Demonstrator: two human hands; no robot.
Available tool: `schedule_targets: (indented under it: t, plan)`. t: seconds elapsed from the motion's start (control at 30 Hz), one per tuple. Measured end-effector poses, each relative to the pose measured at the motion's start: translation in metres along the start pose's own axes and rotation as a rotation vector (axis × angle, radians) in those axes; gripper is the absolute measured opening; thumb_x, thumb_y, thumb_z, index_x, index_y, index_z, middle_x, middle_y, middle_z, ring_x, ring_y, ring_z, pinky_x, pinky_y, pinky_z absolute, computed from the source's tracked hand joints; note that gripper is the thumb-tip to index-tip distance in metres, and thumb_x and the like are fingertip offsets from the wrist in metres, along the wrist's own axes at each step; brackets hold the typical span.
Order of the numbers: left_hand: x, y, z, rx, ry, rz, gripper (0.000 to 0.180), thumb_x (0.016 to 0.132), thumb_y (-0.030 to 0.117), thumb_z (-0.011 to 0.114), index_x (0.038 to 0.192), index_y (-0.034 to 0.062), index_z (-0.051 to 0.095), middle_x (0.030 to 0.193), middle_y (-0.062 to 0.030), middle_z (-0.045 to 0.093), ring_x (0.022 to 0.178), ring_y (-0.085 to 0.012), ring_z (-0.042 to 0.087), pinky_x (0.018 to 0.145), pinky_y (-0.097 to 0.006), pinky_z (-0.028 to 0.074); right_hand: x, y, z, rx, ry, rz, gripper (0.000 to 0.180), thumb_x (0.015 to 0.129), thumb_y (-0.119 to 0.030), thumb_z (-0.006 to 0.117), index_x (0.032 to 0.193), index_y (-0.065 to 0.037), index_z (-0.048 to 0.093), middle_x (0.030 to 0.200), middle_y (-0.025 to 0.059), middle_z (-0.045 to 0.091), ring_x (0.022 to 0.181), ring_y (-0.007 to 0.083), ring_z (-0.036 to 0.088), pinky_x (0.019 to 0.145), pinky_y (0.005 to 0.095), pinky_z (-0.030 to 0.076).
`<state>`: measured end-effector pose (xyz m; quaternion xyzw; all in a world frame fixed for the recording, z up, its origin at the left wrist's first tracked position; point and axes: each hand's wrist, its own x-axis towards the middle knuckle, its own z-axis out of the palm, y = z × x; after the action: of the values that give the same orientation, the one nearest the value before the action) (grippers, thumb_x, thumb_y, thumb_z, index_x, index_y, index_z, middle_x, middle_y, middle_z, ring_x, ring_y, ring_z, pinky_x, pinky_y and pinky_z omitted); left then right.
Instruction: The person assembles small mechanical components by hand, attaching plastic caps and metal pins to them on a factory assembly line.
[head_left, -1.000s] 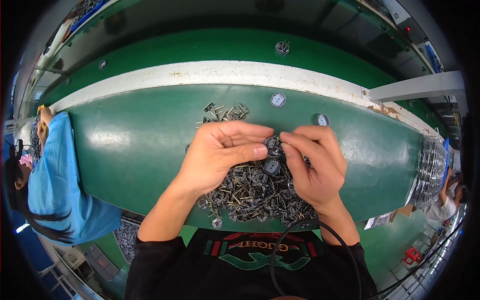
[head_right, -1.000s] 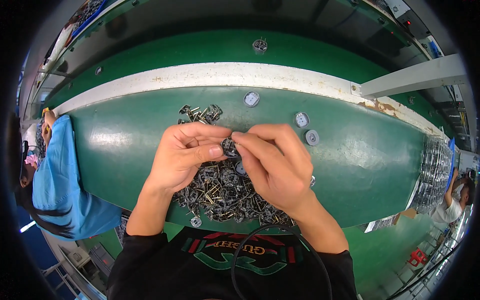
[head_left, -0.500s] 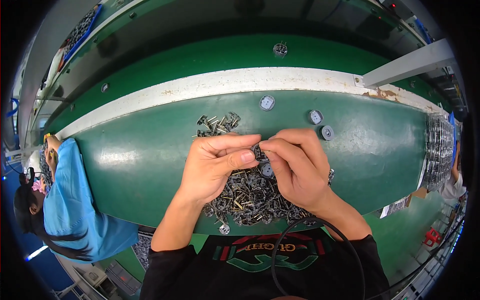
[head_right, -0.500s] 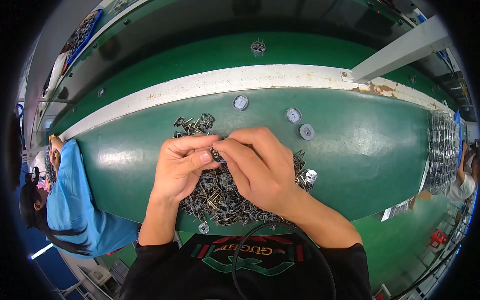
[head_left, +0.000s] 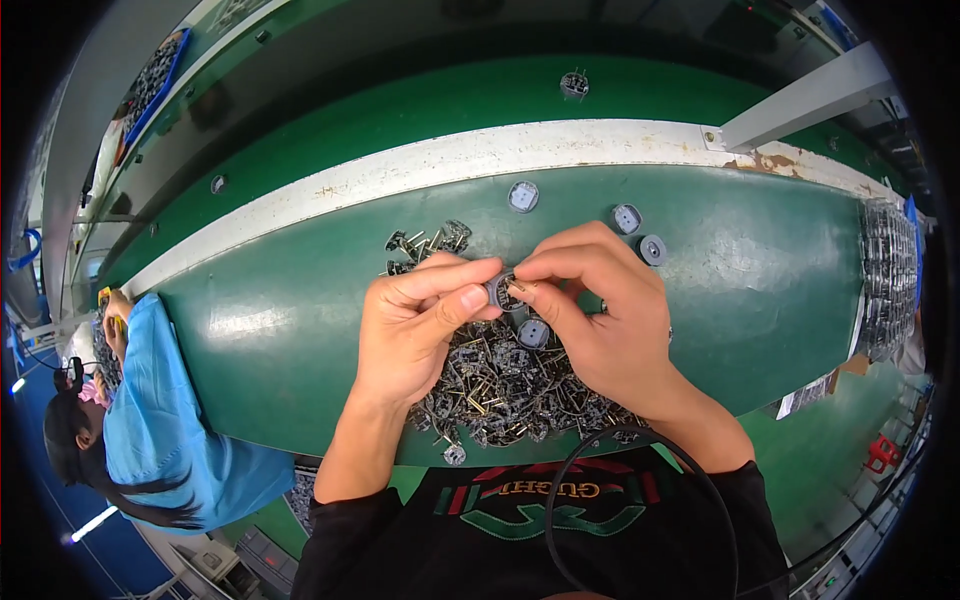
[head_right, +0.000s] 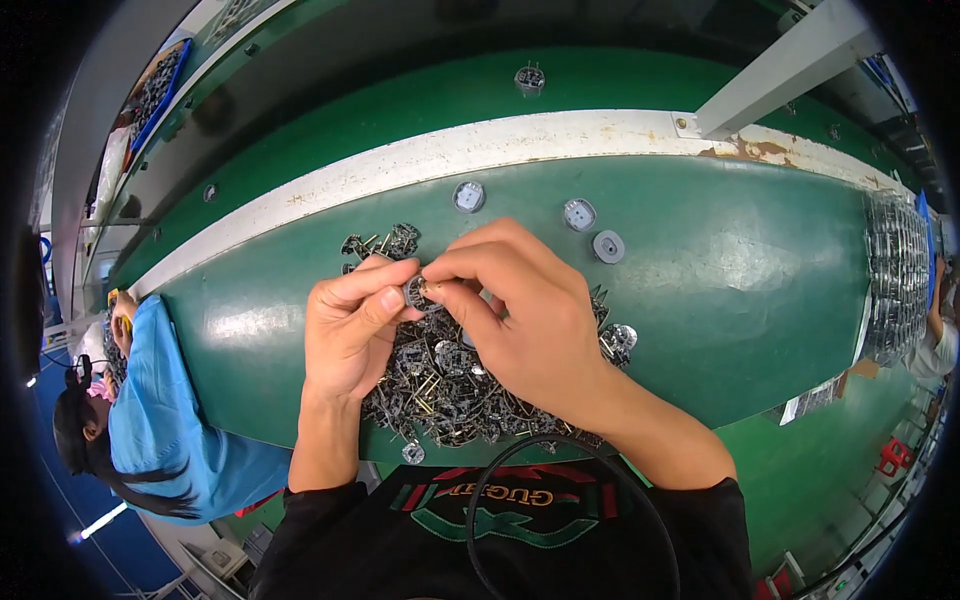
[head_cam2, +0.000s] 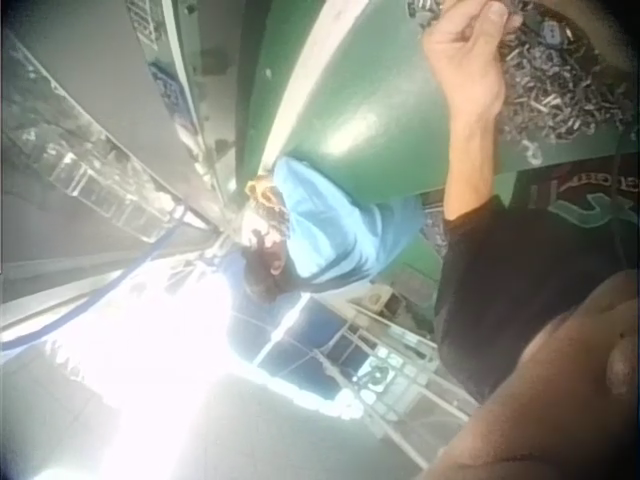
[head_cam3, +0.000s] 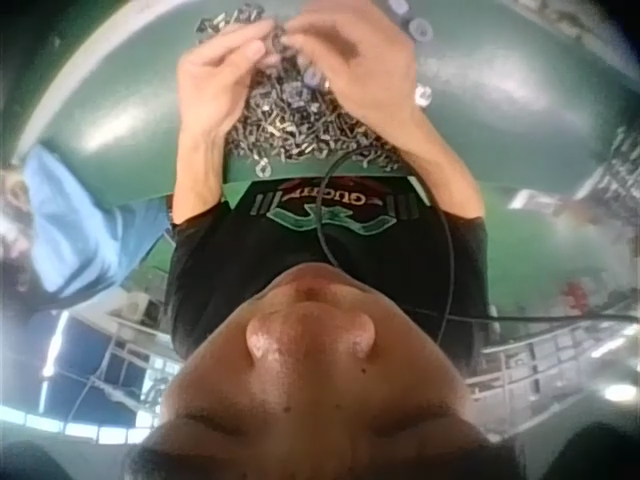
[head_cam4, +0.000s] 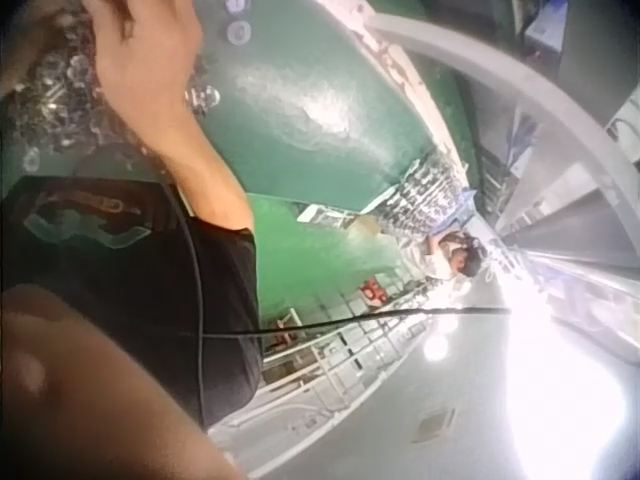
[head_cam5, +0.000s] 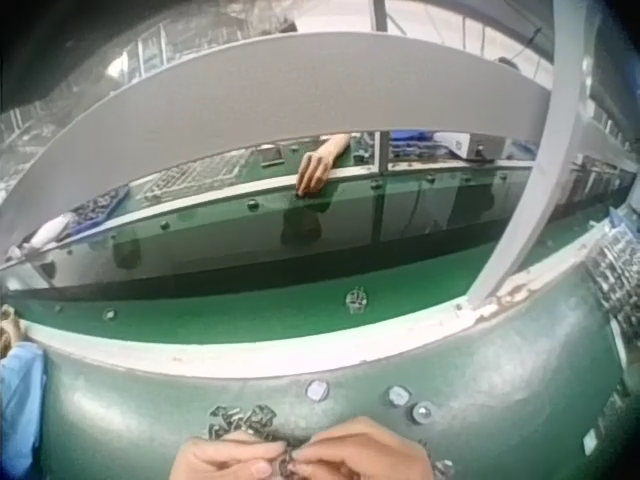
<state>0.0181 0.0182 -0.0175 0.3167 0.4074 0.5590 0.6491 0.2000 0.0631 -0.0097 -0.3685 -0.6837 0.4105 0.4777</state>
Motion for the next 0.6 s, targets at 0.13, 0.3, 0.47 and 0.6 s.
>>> schedule_targets:
  t: [0.13, 0.3, 0.47, 0.6]
  plan:
    - [0.002, 0.002, 0.005, 0.009, -0.021, 0.062, 0.027, 0.089, -0.006, 0.066, 0.116, -0.0061, 0.068, 0.102, -0.0106, 0.063, 0.091, -0.0152, 0.064, 0.081, -0.026, 0.06, -0.003, -0.001, 0.003, -0.118, 0.073, -0.166, 0.015, 0.077, 0.005, 0.074, 0.09, -0.002, 0.069, 0.088, 0.0074, 0.065, 0.066, 0.0185, 0.063, 0.053, 0.0283, 0.049]
    - [0.003, -0.002, -0.001, -0.009, -0.132, 0.14, 0.028, 0.09, -0.007, 0.065, 0.118, -0.0072, 0.066, 0.101, -0.0092, 0.061, 0.09, -0.0149, 0.064, 0.085, -0.031, 0.062, 0.002, 0.003, -0.002, -0.139, 0.051, -0.33, 0.021, 0.071, 0.006, 0.076, 0.09, -0.002, 0.07, 0.086, 0.0071, 0.065, 0.064, 0.0188, 0.062, 0.051, 0.0293, 0.05]
    - [-0.002, 0.002, 0.016, -0.038, 0.026, 0.042, 0.031, 0.089, -0.009, 0.064, 0.12, -0.0065, 0.065, 0.099, -0.0071, 0.058, 0.088, -0.0137, 0.063, 0.089, -0.037, 0.063, 0.0, 0.001, -0.004, -0.378, 0.07, -0.457, 0.024, 0.07, 0.007, 0.075, 0.091, -0.001, 0.069, 0.086, 0.008, 0.064, 0.062, 0.0198, 0.061, 0.051, 0.0295, 0.049]
    - [-0.002, -0.002, 0.012, -0.003, -0.005, 0.084, 0.031, 0.089, -0.008, 0.065, 0.12, -0.0056, 0.065, 0.098, -0.0067, 0.058, 0.088, -0.0135, 0.063, 0.088, -0.036, 0.063, -0.003, -0.003, 0.003, -0.086, 0.108, -0.18, 0.026, 0.068, 0.008, 0.075, 0.091, -0.002, 0.068, 0.083, 0.0073, 0.062, 0.062, 0.0193, 0.06, 0.05, 0.0307, 0.048]
